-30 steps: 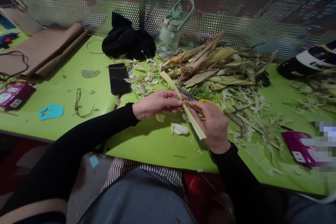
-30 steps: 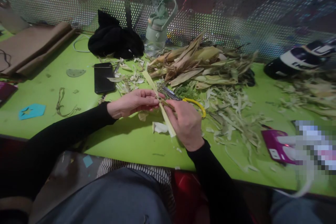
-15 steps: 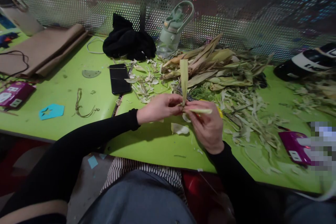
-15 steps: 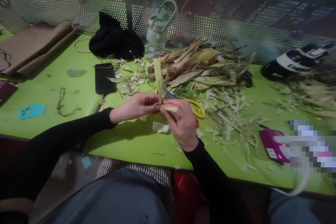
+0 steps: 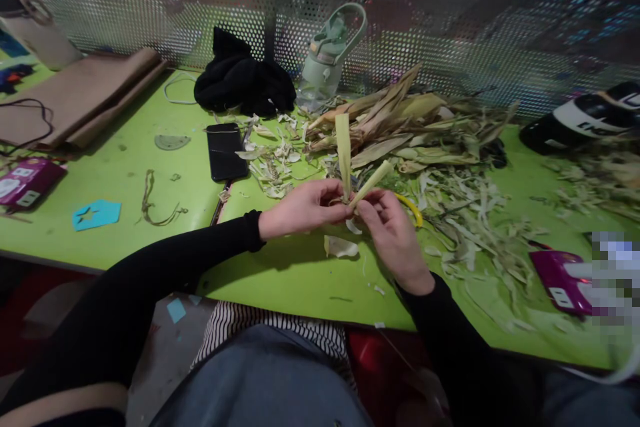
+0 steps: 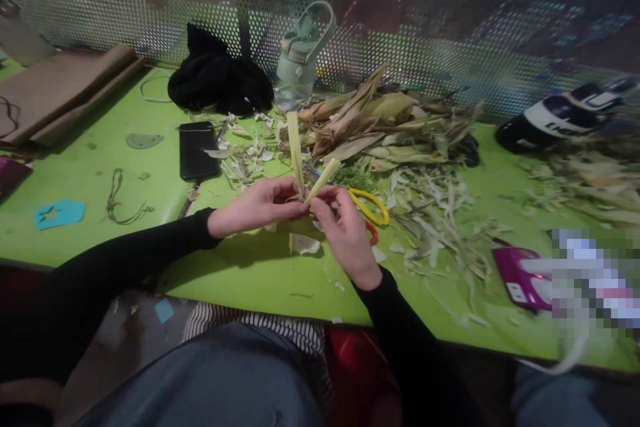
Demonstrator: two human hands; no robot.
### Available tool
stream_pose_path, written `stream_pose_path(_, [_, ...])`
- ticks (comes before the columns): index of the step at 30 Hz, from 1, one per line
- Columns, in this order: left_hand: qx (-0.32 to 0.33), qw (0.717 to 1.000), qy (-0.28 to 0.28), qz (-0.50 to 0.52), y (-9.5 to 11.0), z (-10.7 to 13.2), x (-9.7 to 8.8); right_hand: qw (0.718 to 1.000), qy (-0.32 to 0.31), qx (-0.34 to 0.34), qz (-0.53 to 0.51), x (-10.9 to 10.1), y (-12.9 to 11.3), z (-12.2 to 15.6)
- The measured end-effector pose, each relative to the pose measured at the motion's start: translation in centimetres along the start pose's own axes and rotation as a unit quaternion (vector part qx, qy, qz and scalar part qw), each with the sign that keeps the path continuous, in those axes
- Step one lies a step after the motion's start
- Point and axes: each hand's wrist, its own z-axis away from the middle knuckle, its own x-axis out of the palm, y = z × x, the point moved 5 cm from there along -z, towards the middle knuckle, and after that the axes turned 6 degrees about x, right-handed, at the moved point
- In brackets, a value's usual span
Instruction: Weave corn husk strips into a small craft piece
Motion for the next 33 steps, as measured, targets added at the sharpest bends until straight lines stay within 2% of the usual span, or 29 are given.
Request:
stream_pose_path(4, [-0.023, 0.998, -0.024, 0.046, 0.3, 0.0, -0.4, 0.996, -0.067, 0.050, 0.014, -1.4, 0.5, -0.4])
stream_pose_path(8, [-0.045, 0.991, -0.081, 0.092, 0.7, 0.0, -0.6, 0.970, -0.226, 0.094, 0.007, -1.8, 0.4, 0.0])
stream_pose_path(10, [-0.046, 0.988, -0.100, 0.111, 1.2, 0.1, -0.7, 0.959, -0.268, 0.095, 0.012, -2.0, 0.0, 0.3])
stream_pose_path(12, [-0.055, 0.983, -0.114, 0.130, 1.4, 0.2, -0.9, 0.966, -0.246, 0.077, 0.015, -2.6, -0.5, 0.2])
stream_pose_path(16, [-0.083, 0.976, -0.146, 0.136, 1.5, 0.3, -1.2, 0.987, -0.155, 0.049, 0.019, -4.1, -0.9, -0.2])
stream_pose_path(21, [-0.119, 0.963, -0.204, 0.129, 1.4, 0.6, -1.2, 0.989, -0.136, 0.036, 0.054, -4.7, -0.8, -0.3])
stream_pose_path(24, [-0.124, 0.961, -0.215, 0.124, 1.4, 0.6, -1.2, 0.992, -0.117, 0.035, 0.020, -4.6, -0.9, -0.2])
stream_pose_path(26, [-0.113, 0.968, -0.192, 0.115, 1.3, 0.4, -1.3, 0.996, -0.082, 0.022, -0.033, -4.6, -1.1, -0.2])
stream_pose_path(29, [-0.099, 0.985, -0.120, 0.070, 0.7, -0.1, -1.5, 0.997, -0.020, -0.012, -0.079, -4.4, -1.3, 0.1])
stream_pose_path(31, [-0.098, 0.991, -0.086, -0.003, 0.3, -0.2, -1.4, 0.998, -0.003, -0.036, -0.056, -3.9, -1.5, 0.4])
stream_pose_path(33, [-0.076, 0.987, -0.062, -0.130, 0.3, -0.2, -1.2, 0.998, -0.005, -0.067, -0.021, -3.1, -1.7, 0.7])
